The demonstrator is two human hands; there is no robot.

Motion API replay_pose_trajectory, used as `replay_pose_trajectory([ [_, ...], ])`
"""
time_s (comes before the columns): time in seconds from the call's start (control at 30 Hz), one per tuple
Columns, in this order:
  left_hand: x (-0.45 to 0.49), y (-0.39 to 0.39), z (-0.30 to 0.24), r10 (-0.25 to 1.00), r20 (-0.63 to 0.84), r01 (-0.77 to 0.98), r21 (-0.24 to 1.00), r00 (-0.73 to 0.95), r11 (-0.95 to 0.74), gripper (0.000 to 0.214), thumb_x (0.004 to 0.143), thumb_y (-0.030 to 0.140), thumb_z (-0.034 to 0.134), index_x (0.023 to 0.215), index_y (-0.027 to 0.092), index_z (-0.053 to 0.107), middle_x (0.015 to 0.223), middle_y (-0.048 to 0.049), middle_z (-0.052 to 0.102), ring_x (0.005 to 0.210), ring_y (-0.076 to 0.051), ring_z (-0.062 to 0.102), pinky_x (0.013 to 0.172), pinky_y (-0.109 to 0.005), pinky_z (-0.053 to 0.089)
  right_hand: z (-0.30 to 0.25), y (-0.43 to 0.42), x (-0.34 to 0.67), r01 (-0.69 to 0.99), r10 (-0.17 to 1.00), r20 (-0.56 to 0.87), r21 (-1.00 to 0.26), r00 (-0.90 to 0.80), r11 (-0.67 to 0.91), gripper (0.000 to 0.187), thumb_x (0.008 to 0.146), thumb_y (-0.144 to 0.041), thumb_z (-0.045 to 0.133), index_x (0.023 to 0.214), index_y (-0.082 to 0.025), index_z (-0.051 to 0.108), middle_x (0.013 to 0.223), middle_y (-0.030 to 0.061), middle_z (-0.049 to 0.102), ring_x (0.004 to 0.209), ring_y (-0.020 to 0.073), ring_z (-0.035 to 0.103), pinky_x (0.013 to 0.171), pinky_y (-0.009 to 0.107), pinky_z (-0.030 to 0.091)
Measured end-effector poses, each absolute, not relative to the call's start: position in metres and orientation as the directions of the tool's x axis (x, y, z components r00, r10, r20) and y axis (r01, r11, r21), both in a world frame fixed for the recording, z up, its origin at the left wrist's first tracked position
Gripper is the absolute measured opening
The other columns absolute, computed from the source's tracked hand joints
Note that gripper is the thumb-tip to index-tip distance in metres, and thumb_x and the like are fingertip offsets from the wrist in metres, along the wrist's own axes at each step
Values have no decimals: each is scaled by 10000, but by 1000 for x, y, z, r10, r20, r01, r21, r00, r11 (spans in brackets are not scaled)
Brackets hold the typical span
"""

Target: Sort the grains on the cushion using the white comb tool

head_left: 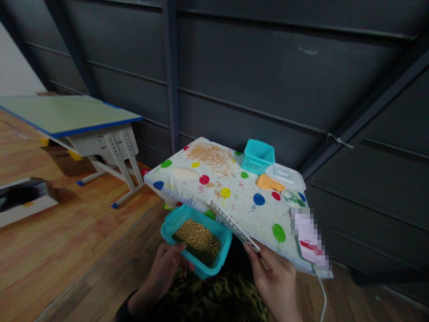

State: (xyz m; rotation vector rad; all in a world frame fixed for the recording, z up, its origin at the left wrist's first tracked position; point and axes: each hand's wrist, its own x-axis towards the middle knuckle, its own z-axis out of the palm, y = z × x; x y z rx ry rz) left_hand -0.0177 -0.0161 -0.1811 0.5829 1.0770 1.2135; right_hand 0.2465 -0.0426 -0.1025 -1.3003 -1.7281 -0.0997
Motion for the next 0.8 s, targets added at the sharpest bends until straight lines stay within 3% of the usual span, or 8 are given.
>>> replay_pose_trajectory([
  [0.17,-19,-16,-185,942,-335,-445,845,-7,297,450,651,533,897,464,222,631,442,-65,712,360,-197,629,381,-282,466,-100,-28,253,777,735,669,-518,107,359,242,1036,-397,710,1007,-271,916,912,65,885,750,282,854,698,321,695],
  [0.37,-17,-16,-182,944,-328,-461,842,-24,281,542,644,512,900,388,251,501,402,-54,667,355,-199,631,359,-272,441,-103,5,259,836,731,666,-479,146,269,416,1075,-497,617,987,-219,913,907,126,879,721,283,835,681,335,664],
  [0.57,-18,-15,-178,935,-353,-442,843,-23,308,421,628,526,886,450,206,678,408,-72,689,341,-185,616,369,-262,445,-102,-1,253,801,761,648,-472,33,368,303,1067,-383,641,1024,-243,906,920,88,884,722,260,844,679,307,669],
  [0.8,-22,-11,-184,935,-351,-451,844,-52,292,471,633,534,874,382,209,643,397,-90,677,323,-173,586,351,-257,430,-98,-26,240,716,746,666,-510,-22,477,229,1050,-280,682,1045,-257,910,949,72,888,775,258,862,728,297,693],
])
